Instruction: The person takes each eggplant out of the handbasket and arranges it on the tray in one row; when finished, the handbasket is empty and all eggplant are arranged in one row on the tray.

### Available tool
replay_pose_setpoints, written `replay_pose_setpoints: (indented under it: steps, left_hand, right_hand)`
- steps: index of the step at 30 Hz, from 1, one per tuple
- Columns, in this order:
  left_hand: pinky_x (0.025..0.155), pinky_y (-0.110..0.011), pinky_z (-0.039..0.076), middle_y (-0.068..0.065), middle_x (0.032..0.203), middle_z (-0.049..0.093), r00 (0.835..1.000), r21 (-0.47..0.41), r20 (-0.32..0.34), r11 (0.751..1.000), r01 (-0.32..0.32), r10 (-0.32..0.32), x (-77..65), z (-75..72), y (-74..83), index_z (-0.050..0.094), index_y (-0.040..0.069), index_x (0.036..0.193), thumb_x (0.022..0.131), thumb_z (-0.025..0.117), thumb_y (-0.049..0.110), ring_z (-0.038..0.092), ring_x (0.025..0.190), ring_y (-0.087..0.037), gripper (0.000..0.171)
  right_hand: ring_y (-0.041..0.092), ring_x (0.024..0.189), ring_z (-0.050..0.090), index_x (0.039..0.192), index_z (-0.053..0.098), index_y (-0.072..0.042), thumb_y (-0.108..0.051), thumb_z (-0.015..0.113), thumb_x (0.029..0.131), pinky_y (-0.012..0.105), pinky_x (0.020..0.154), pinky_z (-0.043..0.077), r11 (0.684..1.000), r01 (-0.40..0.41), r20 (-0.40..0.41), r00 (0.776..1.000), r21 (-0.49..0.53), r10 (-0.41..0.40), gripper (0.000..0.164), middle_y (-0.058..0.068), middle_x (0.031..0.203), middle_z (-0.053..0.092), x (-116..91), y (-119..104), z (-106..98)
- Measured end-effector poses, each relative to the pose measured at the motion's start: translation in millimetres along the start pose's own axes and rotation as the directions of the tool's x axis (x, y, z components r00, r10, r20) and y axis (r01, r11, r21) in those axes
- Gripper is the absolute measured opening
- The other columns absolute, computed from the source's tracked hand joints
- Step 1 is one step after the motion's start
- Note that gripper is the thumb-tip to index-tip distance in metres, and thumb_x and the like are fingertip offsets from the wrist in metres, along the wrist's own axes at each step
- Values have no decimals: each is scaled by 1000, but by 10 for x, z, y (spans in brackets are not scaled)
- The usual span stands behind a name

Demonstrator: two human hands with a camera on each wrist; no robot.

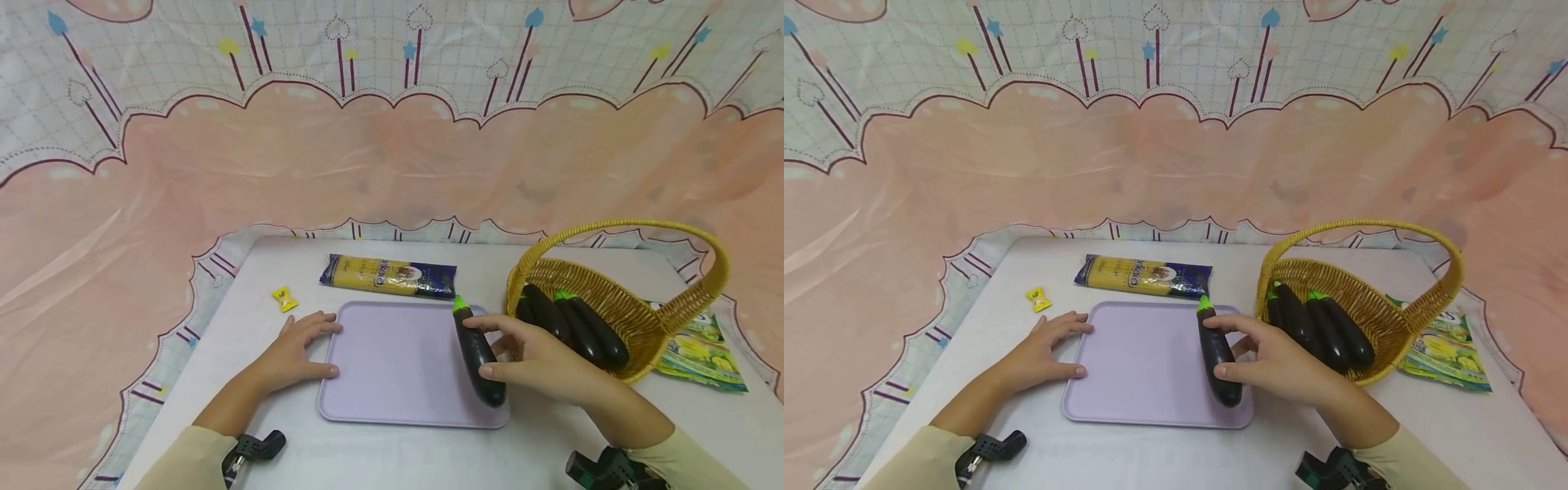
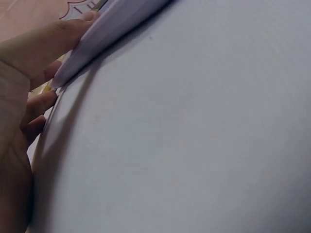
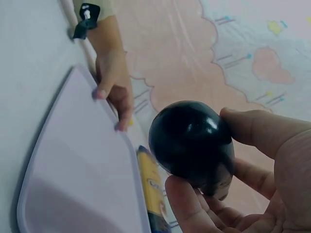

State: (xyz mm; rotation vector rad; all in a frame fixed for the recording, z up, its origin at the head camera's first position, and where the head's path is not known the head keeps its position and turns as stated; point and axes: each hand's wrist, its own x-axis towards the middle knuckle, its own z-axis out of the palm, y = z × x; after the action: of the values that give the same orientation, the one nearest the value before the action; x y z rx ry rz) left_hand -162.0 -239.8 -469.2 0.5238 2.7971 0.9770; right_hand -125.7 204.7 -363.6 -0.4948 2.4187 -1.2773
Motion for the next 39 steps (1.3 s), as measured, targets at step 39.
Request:
replay_pose_setpoints:
  steps: [39]
  left_hand:
    - [130,-59,-13,-5,166,47,992,-162,66,980,113,-103,23,-93,-15,61,24,150,73,99,38,17,164,-33,87]
  right_hand:
    - [20,88,69,146,64,-20,-19,88,90,36,68,65,985,-15,105,994,171,-3,61,17,140,58,1353,-144,1122]
